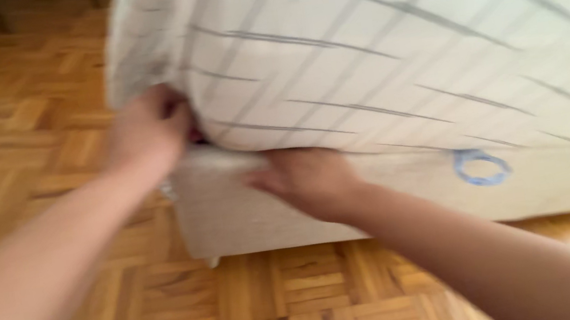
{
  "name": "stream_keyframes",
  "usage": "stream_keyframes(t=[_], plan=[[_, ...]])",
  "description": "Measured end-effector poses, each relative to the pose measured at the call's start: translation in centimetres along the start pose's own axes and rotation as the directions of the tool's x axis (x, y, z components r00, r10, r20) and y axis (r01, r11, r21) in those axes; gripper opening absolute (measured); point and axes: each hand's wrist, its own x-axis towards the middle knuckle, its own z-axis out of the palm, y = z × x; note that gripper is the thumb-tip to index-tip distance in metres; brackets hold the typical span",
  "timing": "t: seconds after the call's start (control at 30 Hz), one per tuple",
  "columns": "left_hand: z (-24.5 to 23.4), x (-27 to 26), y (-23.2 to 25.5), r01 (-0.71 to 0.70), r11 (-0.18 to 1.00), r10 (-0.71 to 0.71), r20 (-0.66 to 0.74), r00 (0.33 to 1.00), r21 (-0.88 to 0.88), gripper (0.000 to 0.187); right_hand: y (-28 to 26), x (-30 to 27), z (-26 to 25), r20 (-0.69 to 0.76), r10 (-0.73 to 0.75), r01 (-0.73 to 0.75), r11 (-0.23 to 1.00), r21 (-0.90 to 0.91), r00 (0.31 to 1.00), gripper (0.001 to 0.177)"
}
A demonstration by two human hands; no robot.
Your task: The person tucks a white fitted sheet with a grey grid pattern under the mattress, working around the corners and sides. The person smooths the sheet on the mattress surface and adjusts the edges to fit snugly.
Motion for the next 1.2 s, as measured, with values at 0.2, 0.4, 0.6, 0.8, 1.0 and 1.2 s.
stream_keyframes(t=[0.2,0.4,0.6,0.8,1.0,1.2], plan=[[-0.4,-1.2,-0.1,0.197,0.947,-0.19,0.051,0.98,-0.254,0.027,0.9,-1.8,0.5,-0.001,-0.099,0.099,0.995,-0.016,0.995,0.076],[-0.3,-2.1,1.3,0.296,0.833,-0.291,0.086,0.953,-0.468,0.029,5.2,-10.5,-6.0,0.165,0.285,-0.304,0.947,0.105,0.944,0.058],[2.5,-7.6,3.7,0.432,0.818,-0.351,0.265,0.898,-0.38,0.048,13.3,-17.0,-9.4,-0.085,0.157,-0.17,0.969,-0.177,0.984,0.044],[10.0,-11.6,10.4,-0.125,0.944,0.274,0.52,0.809,-0.304,0.034,17.1,-19.5,-7.1,-0.265,0.463,-0.48,0.877,-0.002,0.846,0.034],[19.9,-9.9,19.9,-0.756,0.506,0.862,0.286,0.419,-0.415,0.026,24.2,-24.3,-9.3,-0.437,0.696,-0.726,0.675,0.13,0.569,0.032],[31.4,-9.0,26.0,-0.915,0.327,0.885,0.416,0.208,-0.238,0.033,35.0,-30.8,-8.8,-0.469,0.569,-0.678,0.729,-0.091,0.675,0.042]])
